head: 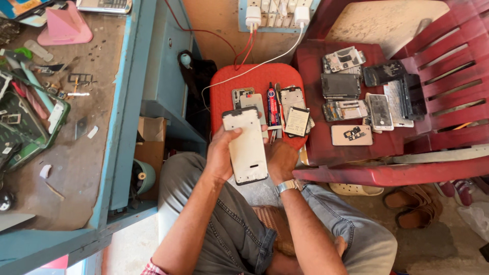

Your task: The person disassembles a smartphone by prying open the back cover and removing internal components. They use a metal prying tool to separate the casing and a screwdriver to remove screws from the motherboard area.

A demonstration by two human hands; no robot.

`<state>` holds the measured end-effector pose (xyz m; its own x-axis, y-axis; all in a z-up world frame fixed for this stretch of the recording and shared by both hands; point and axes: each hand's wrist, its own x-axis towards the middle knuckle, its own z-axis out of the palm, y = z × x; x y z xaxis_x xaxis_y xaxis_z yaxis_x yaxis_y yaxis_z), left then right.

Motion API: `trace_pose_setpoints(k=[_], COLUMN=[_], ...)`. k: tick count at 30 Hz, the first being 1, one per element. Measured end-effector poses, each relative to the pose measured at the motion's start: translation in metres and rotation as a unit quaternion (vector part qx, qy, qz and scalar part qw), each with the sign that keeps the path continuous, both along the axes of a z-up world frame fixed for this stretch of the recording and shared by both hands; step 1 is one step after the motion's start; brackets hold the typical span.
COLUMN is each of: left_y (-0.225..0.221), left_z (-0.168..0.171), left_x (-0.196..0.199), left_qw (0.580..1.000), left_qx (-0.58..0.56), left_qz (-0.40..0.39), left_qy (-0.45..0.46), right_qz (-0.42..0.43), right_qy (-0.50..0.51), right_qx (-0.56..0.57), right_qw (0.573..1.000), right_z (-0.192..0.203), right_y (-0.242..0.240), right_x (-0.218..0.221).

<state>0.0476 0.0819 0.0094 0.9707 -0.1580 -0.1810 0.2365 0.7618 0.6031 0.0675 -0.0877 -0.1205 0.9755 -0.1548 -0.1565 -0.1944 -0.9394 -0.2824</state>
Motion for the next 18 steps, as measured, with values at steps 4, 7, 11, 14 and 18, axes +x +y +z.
trace_pose_setpoints(k=[4, 7, 11, 14, 18], left_y=[-0.003, -0.004, -0.005, -0.005, -0.005], left_z=[0.001, 0.004, 0.006, 0.005, 0.001], left_x=[-0.003, -0.004, -0.005, -0.007, -0.008], left_qw=[0.999, 0.999, 0.998, 0.998, 0.998], left_qx=[-0.039, -0.047, -0.058, -0.055, -0.048], left_qz=[-0.014, 0.000, -0.011, -0.014, -0.012], left_qy=[0.009, 0.014, 0.015, 0.015, 0.024], right_qz=[-0.002, 0.002, -0.018, -0.032, -0.024], right_qy=[-0.013, -0.053, -0.037, -0.009, -0.021], right_qx=[0.003, 0.007, 0.025, 0.029, 0.060], right_qw=[1.000, 0.999, 0.999, 0.999, 0.998], right_z=[-0.012, -0.024, -0.030, -0.028, -0.023], right_y=[-0.006, -0.008, -0.008, -0.003, -0.002], right_x=[0.002, 0.002, 0.000, -0.001, -0.007])
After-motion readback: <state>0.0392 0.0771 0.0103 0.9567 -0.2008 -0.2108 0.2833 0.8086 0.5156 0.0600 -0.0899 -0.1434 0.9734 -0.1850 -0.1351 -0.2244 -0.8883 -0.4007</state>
